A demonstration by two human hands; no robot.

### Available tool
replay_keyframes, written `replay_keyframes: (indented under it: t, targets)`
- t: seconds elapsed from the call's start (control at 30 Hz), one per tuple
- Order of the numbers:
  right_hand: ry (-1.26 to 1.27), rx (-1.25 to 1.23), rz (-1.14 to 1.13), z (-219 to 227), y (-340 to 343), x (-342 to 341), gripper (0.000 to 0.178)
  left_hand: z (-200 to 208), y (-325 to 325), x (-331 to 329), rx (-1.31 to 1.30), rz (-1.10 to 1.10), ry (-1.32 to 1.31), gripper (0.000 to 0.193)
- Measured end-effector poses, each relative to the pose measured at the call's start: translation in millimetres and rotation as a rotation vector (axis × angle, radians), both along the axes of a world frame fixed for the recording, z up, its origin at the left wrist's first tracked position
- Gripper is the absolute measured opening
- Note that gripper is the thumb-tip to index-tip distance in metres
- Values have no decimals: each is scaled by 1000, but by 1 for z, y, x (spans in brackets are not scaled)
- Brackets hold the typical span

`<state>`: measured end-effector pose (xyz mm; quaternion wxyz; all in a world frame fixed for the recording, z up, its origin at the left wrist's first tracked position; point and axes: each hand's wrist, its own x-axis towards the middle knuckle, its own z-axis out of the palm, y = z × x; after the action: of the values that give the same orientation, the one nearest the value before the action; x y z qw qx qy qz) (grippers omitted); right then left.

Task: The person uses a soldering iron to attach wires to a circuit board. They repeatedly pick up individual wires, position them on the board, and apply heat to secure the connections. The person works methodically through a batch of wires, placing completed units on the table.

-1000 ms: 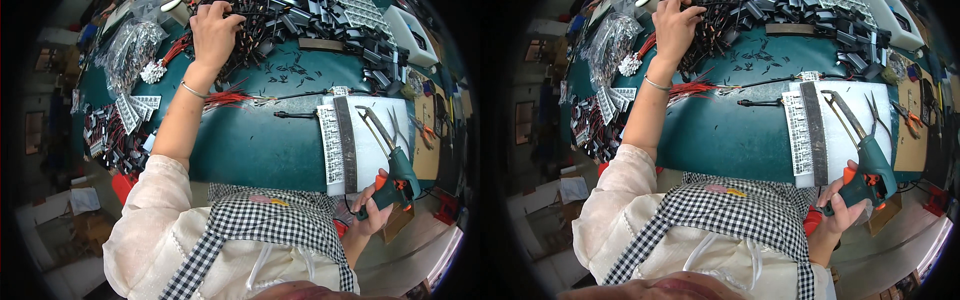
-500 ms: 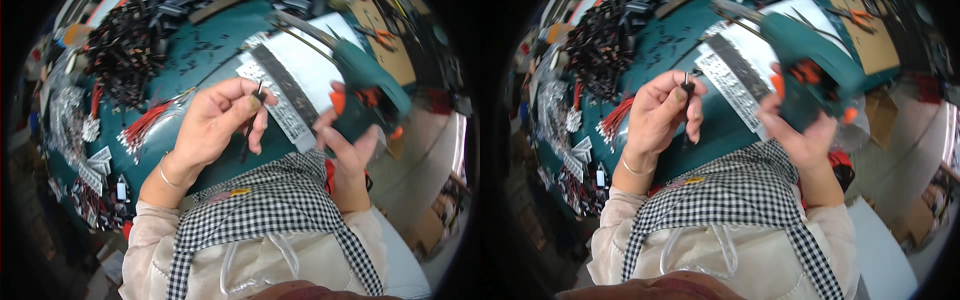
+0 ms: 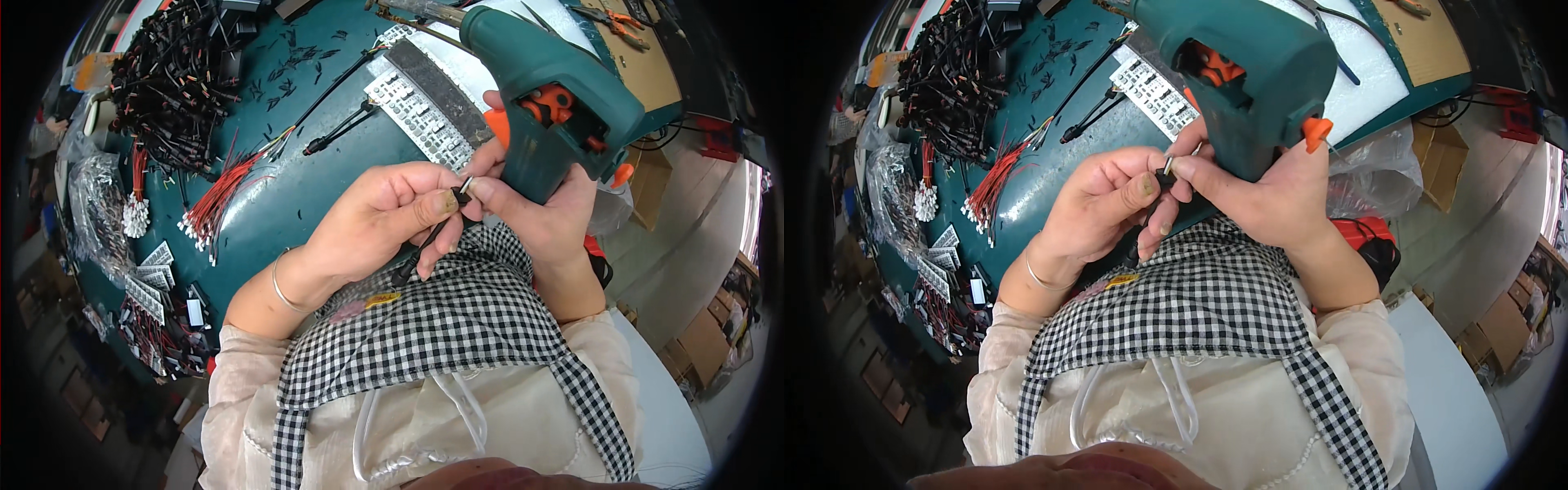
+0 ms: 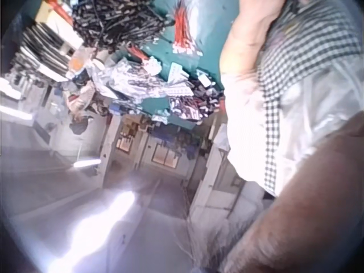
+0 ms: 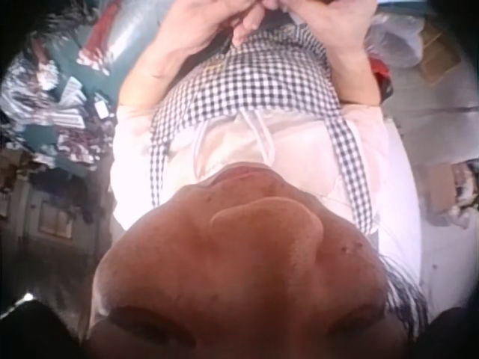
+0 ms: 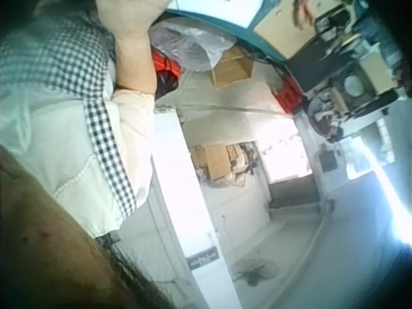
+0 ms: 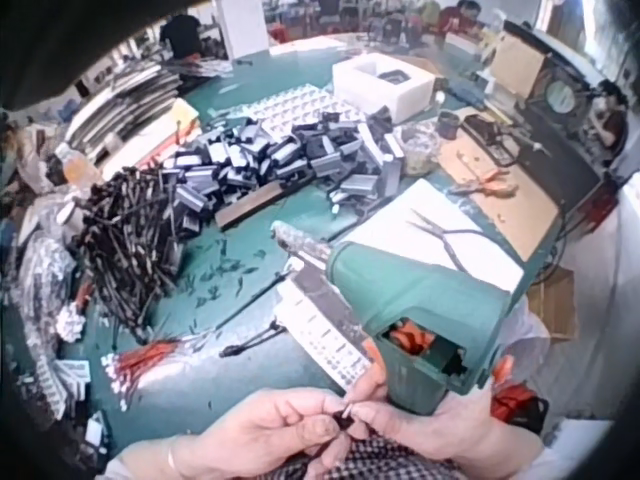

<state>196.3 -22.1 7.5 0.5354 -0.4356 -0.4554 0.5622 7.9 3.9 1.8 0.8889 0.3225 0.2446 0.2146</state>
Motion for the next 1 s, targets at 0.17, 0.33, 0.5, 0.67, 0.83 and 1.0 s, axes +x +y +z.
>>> replay_keyframes:
  t: [0.17, 0.33, 0.5, 0.67, 0.83, 1.0]
  targets:
    - [36, -38, 50, 2, 2, 3, 60, -2, 3, -1, -10, -56, -42, 37]
    - [77, -115, 59, 6, 1, 4, 59, -2, 2, 0, -120, -73, -128, 39]
    - [115, -94, 84, 4, 1, 3, 59, -2, 1, 0, -190, -85, -173, 38]
    - [38, 3, 110, 3, 3, 6, 61, -1, 2, 0, -149, -94, -149, 37]
    - [-89, 100, 117, 0, 4, 8, 61, -3, 1, 0, -128, -50, -77, 38]
    - [30, 28, 15, -3, 2, 4, 61, 0, 0, 2, -70, 8, -9, 37]
